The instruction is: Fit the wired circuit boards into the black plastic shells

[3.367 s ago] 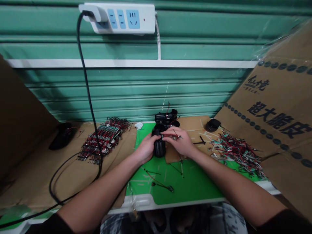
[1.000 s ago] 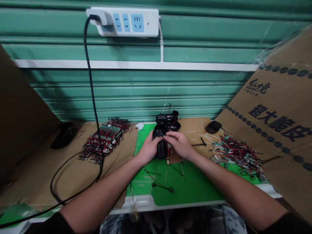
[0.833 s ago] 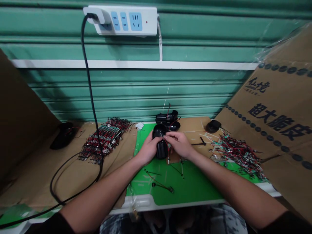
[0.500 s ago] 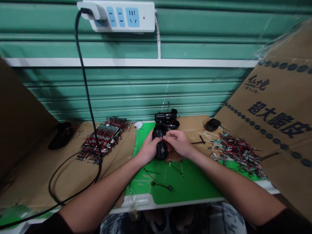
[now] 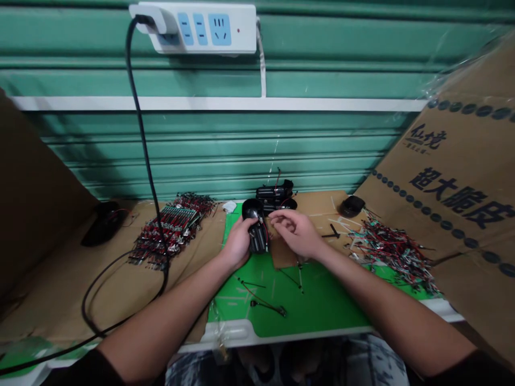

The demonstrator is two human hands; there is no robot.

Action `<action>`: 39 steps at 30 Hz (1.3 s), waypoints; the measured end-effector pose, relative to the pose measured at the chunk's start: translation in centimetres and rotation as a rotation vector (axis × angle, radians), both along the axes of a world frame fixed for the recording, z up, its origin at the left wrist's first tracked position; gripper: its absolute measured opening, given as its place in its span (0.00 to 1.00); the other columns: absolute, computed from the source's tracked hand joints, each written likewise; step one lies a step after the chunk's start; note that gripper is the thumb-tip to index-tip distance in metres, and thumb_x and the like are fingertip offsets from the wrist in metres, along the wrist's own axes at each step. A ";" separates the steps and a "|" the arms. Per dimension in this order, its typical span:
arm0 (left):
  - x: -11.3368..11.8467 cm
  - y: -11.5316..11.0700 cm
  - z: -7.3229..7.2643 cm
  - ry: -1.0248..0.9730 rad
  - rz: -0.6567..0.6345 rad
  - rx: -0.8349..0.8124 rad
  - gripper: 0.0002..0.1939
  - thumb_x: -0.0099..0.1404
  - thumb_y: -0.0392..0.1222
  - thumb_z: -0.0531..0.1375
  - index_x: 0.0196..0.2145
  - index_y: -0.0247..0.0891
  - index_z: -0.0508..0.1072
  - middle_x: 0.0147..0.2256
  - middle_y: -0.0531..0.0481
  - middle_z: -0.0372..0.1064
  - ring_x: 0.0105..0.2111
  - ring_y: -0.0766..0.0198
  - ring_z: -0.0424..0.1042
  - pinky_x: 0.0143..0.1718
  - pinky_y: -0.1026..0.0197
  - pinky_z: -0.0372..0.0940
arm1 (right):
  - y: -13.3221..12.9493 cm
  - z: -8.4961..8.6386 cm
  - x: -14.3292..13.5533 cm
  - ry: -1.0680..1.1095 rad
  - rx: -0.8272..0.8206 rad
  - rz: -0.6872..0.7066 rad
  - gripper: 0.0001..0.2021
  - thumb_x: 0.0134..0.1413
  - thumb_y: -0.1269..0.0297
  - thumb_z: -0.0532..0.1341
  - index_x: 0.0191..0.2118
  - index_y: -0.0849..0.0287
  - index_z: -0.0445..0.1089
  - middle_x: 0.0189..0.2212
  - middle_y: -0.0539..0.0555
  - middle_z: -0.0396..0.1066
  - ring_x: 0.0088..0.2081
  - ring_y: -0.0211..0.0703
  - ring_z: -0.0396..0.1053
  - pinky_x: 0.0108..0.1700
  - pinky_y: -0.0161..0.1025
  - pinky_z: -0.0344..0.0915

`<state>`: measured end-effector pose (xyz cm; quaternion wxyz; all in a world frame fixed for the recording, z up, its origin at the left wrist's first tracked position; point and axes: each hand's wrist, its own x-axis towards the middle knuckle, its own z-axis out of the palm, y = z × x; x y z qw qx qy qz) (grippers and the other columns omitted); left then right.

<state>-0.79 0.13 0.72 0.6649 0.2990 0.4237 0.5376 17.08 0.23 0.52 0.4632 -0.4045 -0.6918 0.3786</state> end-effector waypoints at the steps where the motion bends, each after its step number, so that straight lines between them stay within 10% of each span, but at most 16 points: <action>1: 0.0 0.0 0.2 -0.015 0.001 -0.015 0.17 0.54 0.44 0.68 0.40 0.38 0.70 0.25 0.54 0.72 0.22 0.61 0.74 0.26 0.61 0.69 | -0.1 0.3 0.2 -0.038 0.092 -0.002 0.15 0.58 0.64 0.65 0.51 0.59 0.76 0.39 0.56 0.74 0.29 0.36 0.69 0.26 0.31 0.65; 8: 0.0 0.2 0.2 0.005 0.083 0.031 0.19 0.50 0.46 0.72 0.37 0.36 0.74 0.29 0.53 0.74 0.26 0.65 0.73 0.29 0.64 0.68 | -1.8 3.0 0.7 -0.204 0.513 0.171 0.17 0.57 0.68 0.68 0.53 0.55 0.78 0.38 0.55 0.72 0.32 0.40 0.68 0.34 0.39 0.68; 13: -0.3 -0.1 0.2 0.010 -0.014 0.039 0.18 0.49 0.42 0.69 0.38 0.38 0.72 0.26 0.54 0.72 0.23 0.63 0.72 0.26 0.62 0.69 | -1.9 3.5 0.7 -0.098 0.438 0.091 0.05 0.65 0.64 0.66 0.41 0.55 0.80 0.35 0.55 0.77 0.31 0.41 0.71 0.32 0.39 0.70; 21: 0.1 -1.3 0.4 0.112 -0.277 0.089 0.25 0.50 0.42 0.71 0.46 0.41 0.71 0.28 0.55 0.71 0.22 0.61 0.71 0.23 0.57 0.72 | -0.9 3.0 0.7 0.190 -0.016 0.013 0.14 0.58 0.53 0.71 0.41 0.60 0.80 0.28 0.54 0.78 0.23 0.38 0.71 0.25 0.35 0.68; 29: 0.6 -1.7 0.3 0.126 -0.332 0.081 0.22 0.55 0.47 0.71 0.46 0.43 0.74 0.28 0.55 0.69 0.23 0.60 0.70 0.24 0.57 0.71 | -0.8 2.5 0.6 0.158 0.021 0.055 0.15 0.59 0.51 0.70 0.42 0.58 0.81 0.38 0.57 0.82 0.38 0.47 0.79 0.41 0.42 0.76; 39: 0.6 -1.0 -0.4 0.166 -0.229 0.259 0.13 0.58 0.47 0.69 0.39 0.39 0.81 0.32 0.49 0.77 0.42 0.51 0.74 0.43 0.58 0.68 | -0.9 1.9 0.3 -0.144 0.450 -0.155 0.08 0.67 0.60 0.64 0.44 0.56 0.79 0.27 0.51 0.70 0.23 0.38 0.60 0.29 0.39 0.63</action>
